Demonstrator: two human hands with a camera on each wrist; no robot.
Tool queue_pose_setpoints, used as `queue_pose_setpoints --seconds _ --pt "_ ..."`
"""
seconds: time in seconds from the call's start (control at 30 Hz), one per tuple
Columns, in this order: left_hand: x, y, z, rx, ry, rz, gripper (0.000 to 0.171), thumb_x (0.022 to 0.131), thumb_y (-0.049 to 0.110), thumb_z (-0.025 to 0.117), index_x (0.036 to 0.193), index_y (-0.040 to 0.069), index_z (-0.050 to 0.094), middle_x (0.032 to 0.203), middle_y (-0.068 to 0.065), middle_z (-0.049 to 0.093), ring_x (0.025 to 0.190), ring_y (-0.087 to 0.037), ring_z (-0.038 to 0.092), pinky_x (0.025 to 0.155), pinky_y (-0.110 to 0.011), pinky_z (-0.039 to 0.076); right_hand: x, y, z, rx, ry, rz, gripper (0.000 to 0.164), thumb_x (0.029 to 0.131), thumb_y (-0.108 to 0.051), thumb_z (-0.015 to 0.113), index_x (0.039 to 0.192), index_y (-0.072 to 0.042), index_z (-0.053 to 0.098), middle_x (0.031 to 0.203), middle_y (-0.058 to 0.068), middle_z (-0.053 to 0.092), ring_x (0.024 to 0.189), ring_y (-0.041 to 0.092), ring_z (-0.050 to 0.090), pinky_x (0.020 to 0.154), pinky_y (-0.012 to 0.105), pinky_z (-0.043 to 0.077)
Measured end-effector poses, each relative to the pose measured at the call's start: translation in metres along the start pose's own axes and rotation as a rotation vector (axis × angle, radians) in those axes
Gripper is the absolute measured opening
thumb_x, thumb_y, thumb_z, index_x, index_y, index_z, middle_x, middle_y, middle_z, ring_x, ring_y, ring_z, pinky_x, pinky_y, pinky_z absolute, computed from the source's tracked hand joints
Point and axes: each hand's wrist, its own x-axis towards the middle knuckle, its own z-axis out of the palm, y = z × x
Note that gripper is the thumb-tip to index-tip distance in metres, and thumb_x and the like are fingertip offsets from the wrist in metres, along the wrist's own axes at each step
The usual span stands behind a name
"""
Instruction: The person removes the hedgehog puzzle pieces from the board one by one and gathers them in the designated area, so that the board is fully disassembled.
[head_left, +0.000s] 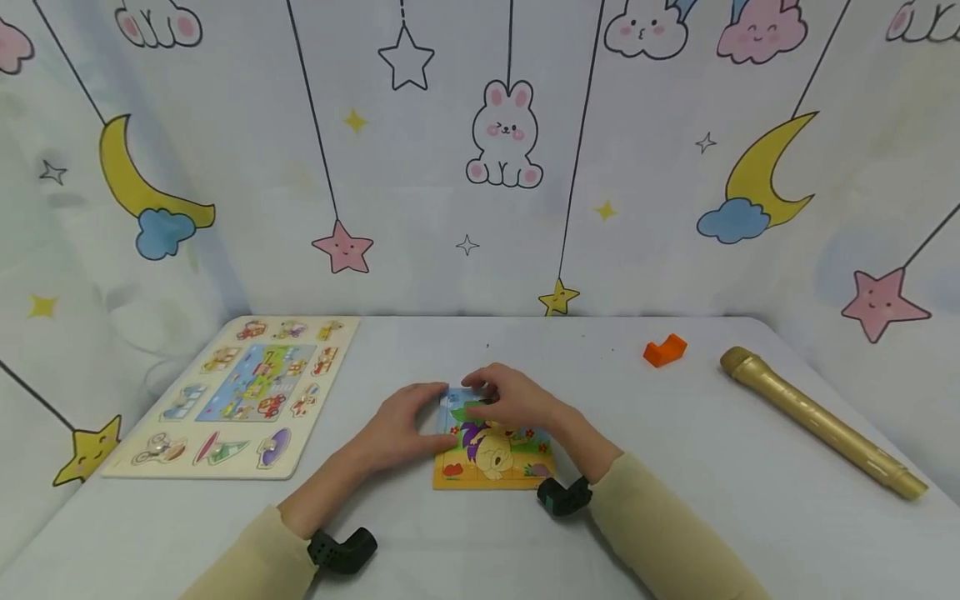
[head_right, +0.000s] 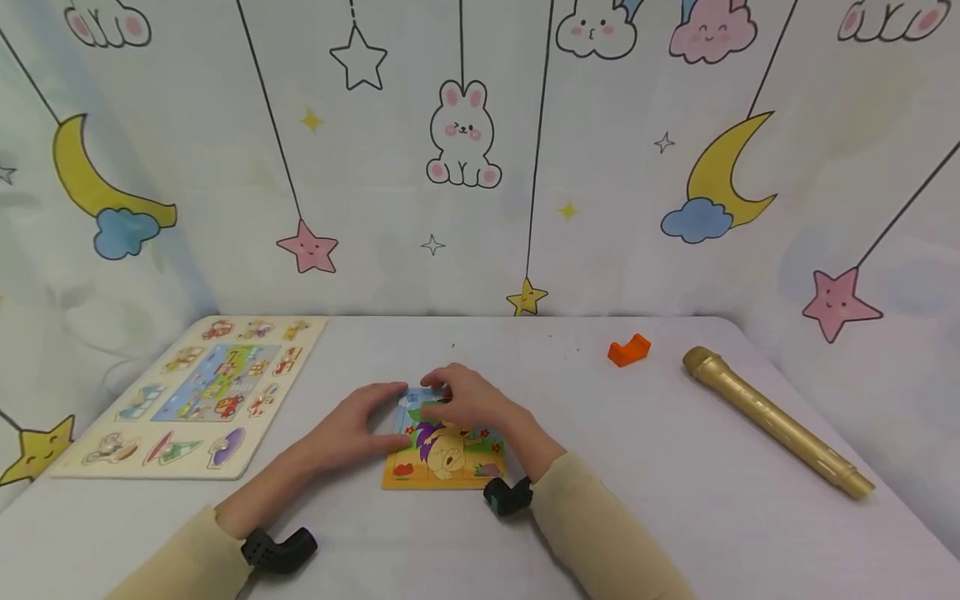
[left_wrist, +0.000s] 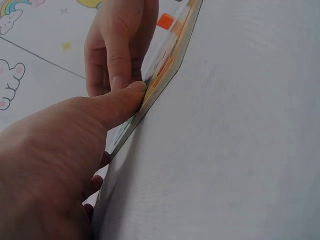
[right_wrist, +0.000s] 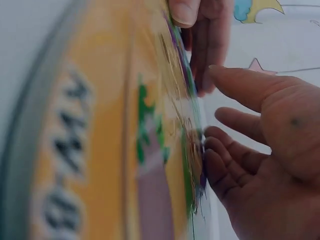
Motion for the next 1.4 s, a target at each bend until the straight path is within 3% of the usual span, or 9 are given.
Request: queue_pose_setpoints --seconds 0.27,0.63,0.87,1.4 --pt "-0.002 0.001 0.000 0.007 -0.013 -0.011 0.078 0.086 0.044 0.079 0.149 0.010 0.050 0.150 -0.014 0.049 0.141 -0.037 0.038 0.112 -0.057 0.034 -0.002 -0.004 0.005 -0.049 -0.013 0.051 0.051 0.092 -0.031 0.077 0.137 -0.012 0.062 0.126 0.002 0.055 0.110 0.019 0.056 0.097 0.035 0.051" --pt "-0.002 0.001 -0.004 0.034 -0.023 -0.018 0.078 0.088 0.047 0.076 0.149 0.007 0.050 0.154 -0.013 0.045 0.145 -0.039 0.033 0.113 -0.060 0.030 0.001 -0.012 0.008 -0.140 -0.025 0.044 0.054 0.093 -0.032 0.074 0.140 -0.009 0.059 0.132 0.010 0.052 0.109 0.020 0.052 0.098 0.039 0.049" --pt "-0.003 0.003 -0.002 0.028 -0.036 -0.028 0.079 0.088 0.047 0.076 0.150 0.006 0.049 0.154 -0.012 0.045 0.145 -0.039 0.032 0.113 -0.061 0.030 0.000 -0.015 0.015 -0.143 0.001 0.099 0.048 0.094 -0.030 0.074 0.135 -0.009 0.061 0.131 0.011 0.050 0.107 0.022 0.048 0.092 0.037 0.049" --pt "-0.003 0.002 -0.001 0.024 -0.035 -0.022 0.077 0.088 0.045 0.076 0.149 0.006 0.050 0.153 -0.011 0.046 0.146 -0.037 0.031 0.113 -0.060 0.030 0.003 -0.011 0.020 -0.118 0.036 0.062 0.041 0.094 -0.022 0.074 0.128 -0.005 0.059 0.125 0.011 0.050 0.109 0.023 0.050 0.101 0.040 0.047"
